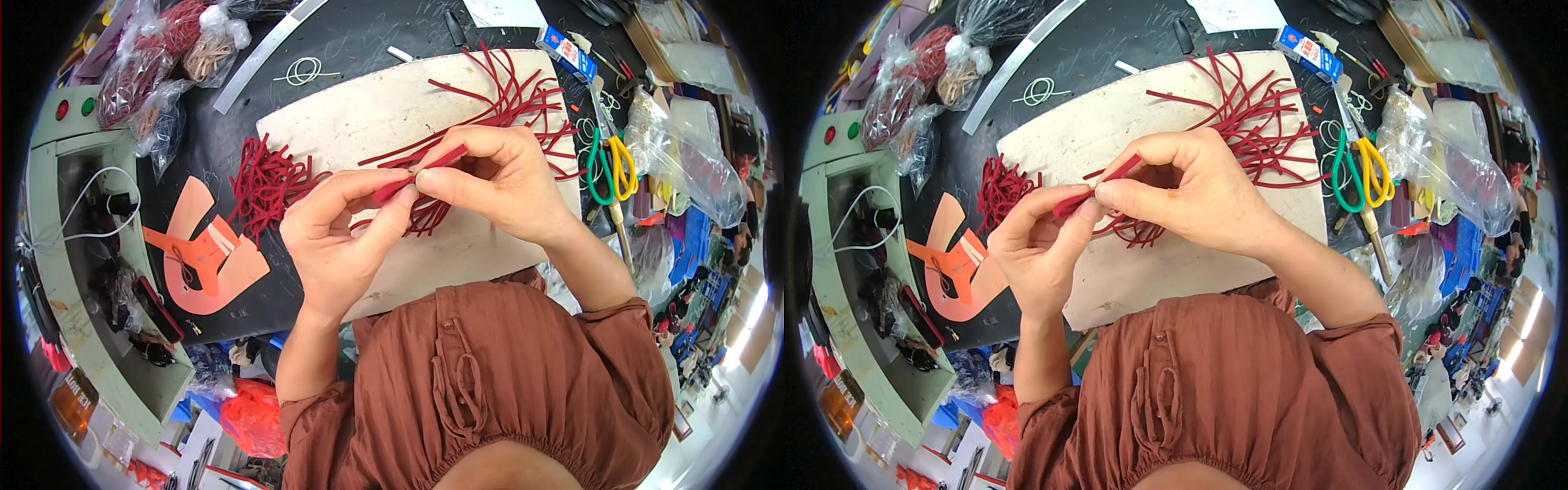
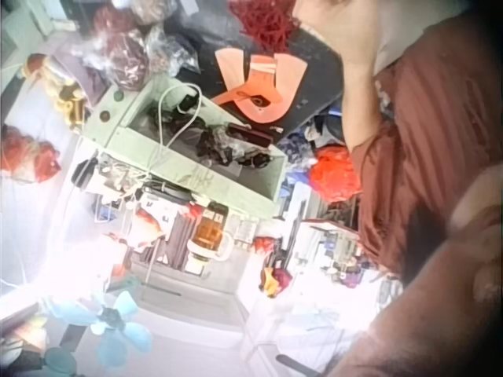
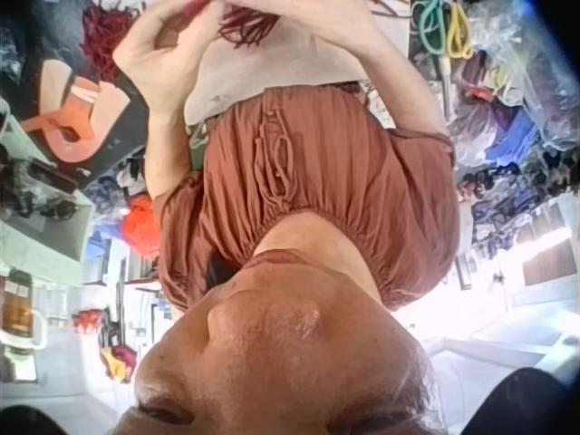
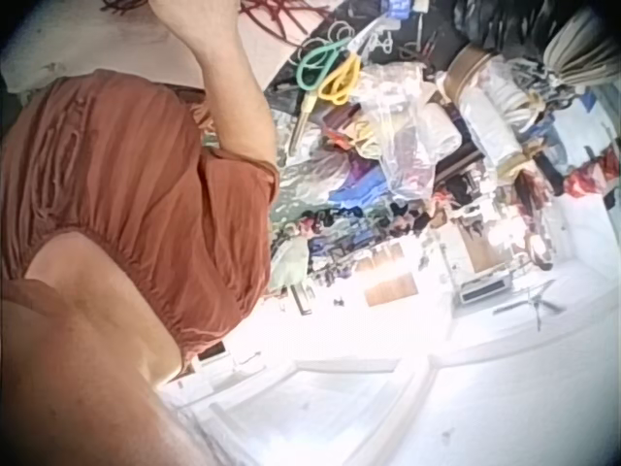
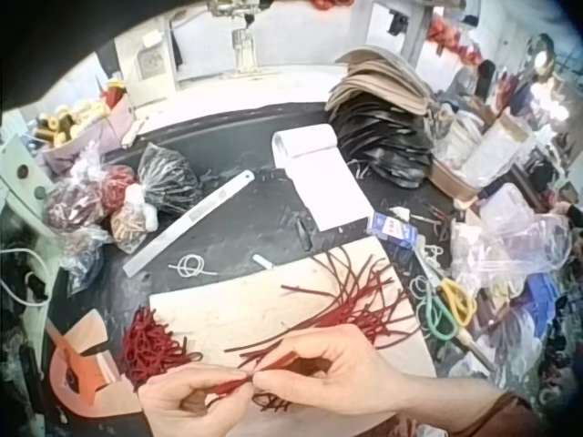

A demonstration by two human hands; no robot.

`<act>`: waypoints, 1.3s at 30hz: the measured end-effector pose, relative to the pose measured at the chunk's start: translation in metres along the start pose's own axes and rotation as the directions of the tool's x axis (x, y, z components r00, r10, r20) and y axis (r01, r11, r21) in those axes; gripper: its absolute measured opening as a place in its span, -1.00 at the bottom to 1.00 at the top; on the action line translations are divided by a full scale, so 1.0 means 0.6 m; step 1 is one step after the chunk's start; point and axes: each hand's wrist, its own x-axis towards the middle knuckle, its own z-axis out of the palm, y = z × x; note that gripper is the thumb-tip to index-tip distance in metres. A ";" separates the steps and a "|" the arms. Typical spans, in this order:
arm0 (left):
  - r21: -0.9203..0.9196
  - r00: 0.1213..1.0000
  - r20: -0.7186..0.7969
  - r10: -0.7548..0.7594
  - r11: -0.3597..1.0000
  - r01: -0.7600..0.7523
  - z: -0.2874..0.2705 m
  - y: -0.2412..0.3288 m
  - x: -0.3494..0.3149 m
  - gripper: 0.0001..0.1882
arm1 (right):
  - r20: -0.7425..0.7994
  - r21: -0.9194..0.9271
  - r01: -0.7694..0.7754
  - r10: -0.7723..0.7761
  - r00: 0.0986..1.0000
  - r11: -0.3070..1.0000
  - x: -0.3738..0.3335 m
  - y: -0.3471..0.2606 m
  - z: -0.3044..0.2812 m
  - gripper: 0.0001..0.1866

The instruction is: Tying bundles of red decorative cords at a workshop table.

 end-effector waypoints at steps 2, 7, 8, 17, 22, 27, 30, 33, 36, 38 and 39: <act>0.012 1.000 -0.015 0.010 1.000 -0.009 0.003 0.002 -0.002 -0.77 | 0.002 -0.065 0.044 -0.044 0.999 0.997 -0.001 0.001 0.000 -0.87; -0.112 0.993 -0.017 -0.118 0.987 0.115 0.002 -0.004 -0.010 -0.80 | 0.004 -0.118 0.113 -0.113 0.994 0.987 -0.003 -0.002 0.002 -0.89; -0.134 0.990 -0.005 -0.139 0.982 0.137 0.000 -0.006 -0.012 -0.80 | -0.004 -0.099 0.088 -0.089 0.996 0.991 -0.004 -0.002 0.004 -0.90; 0.555 0.730 0.136 0.670 0.559 -0.617 0.003 -0.013 -0.011 -0.69 | 0.134 -0.695 0.394 -0.431 0.893 0.601 -0.008 0.012 -0.006 -0.88; 0.530 0.676 0.136 0.724 0.523 -0.667 0.006 -0.026 -0.010 -0.68 | 0.037 -0.763 0.292 -0.413 0.910 0.576 -0.012 0.005 -0.004 -0.90; 0.019 0.891 -0.301 0.341 0.936 -0.352 0.014 -0.049 -0.008 -0.74 | 0.146 0.330 -0.234 0.195 0.970 0.915 -0.010 -0.015 -0.001 -0.84; -0.108 0.919 -0.356 0.170 0.969 -0.221 0.028 -0.050 -0.018 -0.75 | 0.086 0.516 -0.198 0.180 0.980 0.833 -0.004 -0.008 0.016 -0.81; -0.100 0.918 -0.345 0.196 0.965 -0.243 0.041 -0.047 -0.021 -0.76 | -0.054 0.556 -0.070 0.120 0.991 0.828 -0.005 0.006 0.032 -0.80; -0.074 0.921 -0.316 0.227 0.962 -0.263 0.044 -0.047 -0.024 -0.76 | -0.163 0.594 0.013 0.105 0.981 0.805 -0.009 0.016 0.045 -0.80; -0.124 0.923 -0.334 0.192 0.961 -0.245 0.045 -0.048 -0.026 -0.76 | -0.191 0.623 0.025 0.121 0.974 0.782 -0.009 0.020 0.048 -0.80; -0.103 0.923 -0.326 0.203 0.963 -0.248 0.046 -0.047 -0.026 -0.76 | -0.196 0.640 0.023 0.134 0.971 0.768 -0.009 0.020 0.050 -0.81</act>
